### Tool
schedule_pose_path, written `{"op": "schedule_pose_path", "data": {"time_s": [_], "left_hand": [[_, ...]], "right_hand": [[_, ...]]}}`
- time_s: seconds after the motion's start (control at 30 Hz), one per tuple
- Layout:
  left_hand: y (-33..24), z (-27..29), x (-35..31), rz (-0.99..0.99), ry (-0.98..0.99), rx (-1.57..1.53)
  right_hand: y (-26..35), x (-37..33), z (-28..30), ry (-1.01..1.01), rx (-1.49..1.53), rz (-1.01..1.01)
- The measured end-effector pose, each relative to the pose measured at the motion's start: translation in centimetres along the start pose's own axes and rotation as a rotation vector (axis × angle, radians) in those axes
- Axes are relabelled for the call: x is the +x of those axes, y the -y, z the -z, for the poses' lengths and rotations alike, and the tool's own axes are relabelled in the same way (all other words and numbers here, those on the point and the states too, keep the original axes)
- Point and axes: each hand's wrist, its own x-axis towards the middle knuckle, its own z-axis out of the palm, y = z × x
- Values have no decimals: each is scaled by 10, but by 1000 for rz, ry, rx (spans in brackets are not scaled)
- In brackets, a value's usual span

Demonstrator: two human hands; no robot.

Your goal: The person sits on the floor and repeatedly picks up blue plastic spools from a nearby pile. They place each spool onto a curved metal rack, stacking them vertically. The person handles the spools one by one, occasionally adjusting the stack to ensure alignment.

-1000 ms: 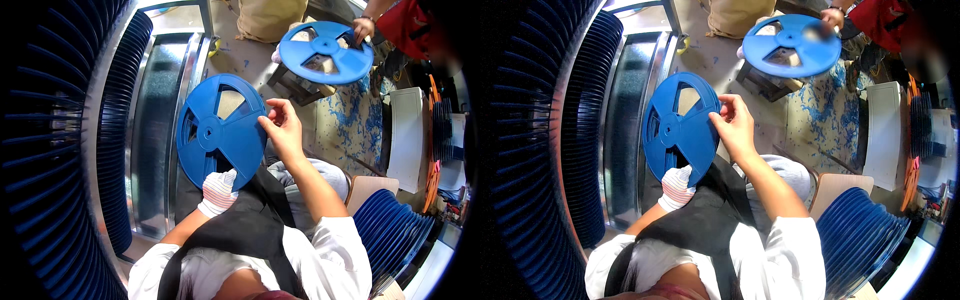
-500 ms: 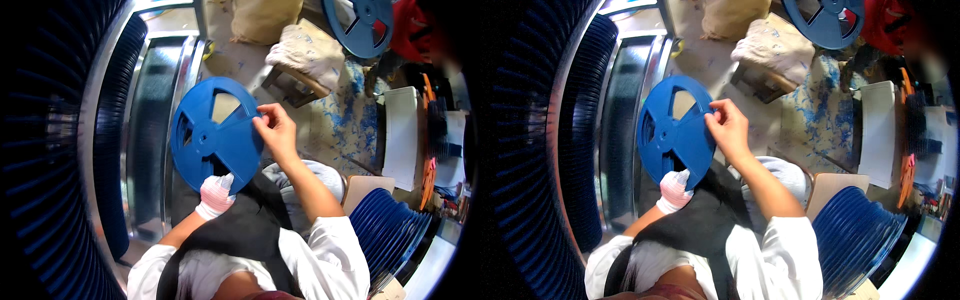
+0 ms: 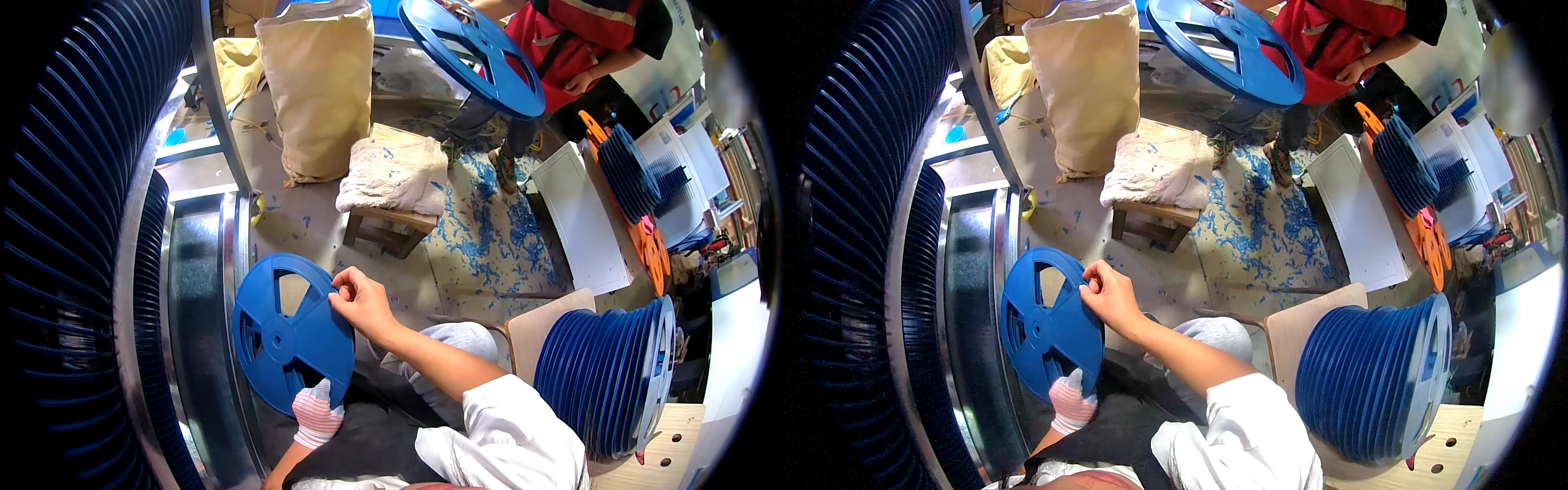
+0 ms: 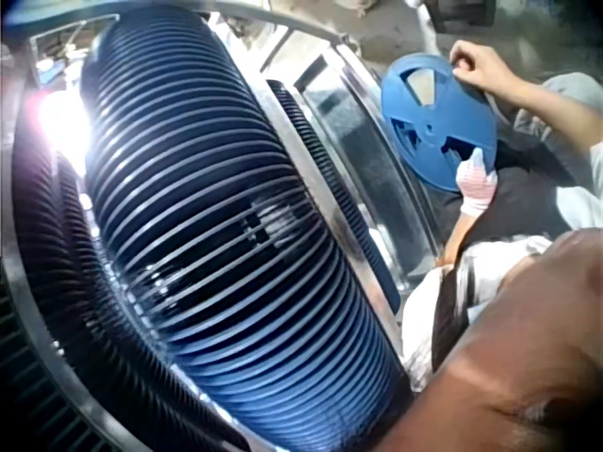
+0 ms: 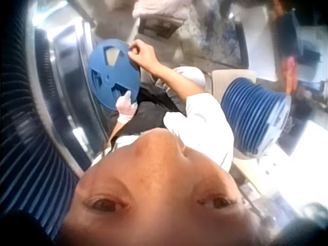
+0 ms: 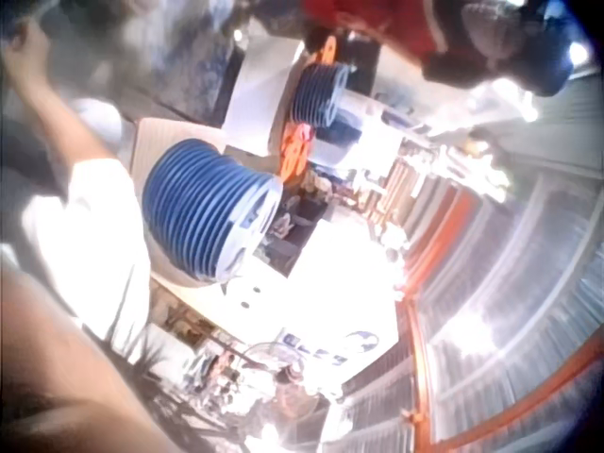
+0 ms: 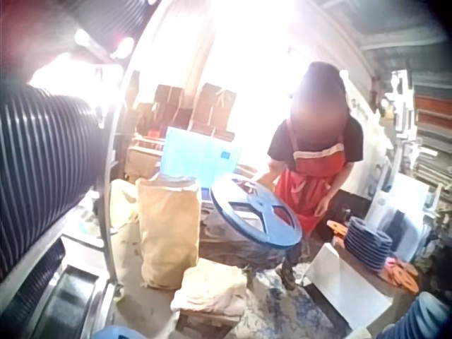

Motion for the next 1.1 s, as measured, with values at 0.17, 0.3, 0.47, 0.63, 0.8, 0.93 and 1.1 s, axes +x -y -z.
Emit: {"op": "schedule_pose_path", "data": {"time_s": [0.17, 0.3, 0.47, 0.63, 0.8, 0.93, 1.1], "left_hand": [[1, -2, -2, -3, -27, 2], [1, -1, -2, 6, -13, 2], [1, -2, -2, 12, 2, 2], [-2, -2, -1, 17, -2, 7], [-8, 6, 8, 64, 35, -5], [-5, 6, 6, 108, 77, 18], [-7, 10, 12, 93, 40, -48]], "right_hand": [[0, -1, -1, -2, -19, -24], [0, -3, 0, 13, -11, -69], [5, -3, 0, -27, 15, 0], [1, -3, 2, -9, 0, -18], [5, 1, 1, -10, 39, -18], [-2, 2, -4, -44, -5, 18], [-4, -2, -4, -35, 53, -54]]}}
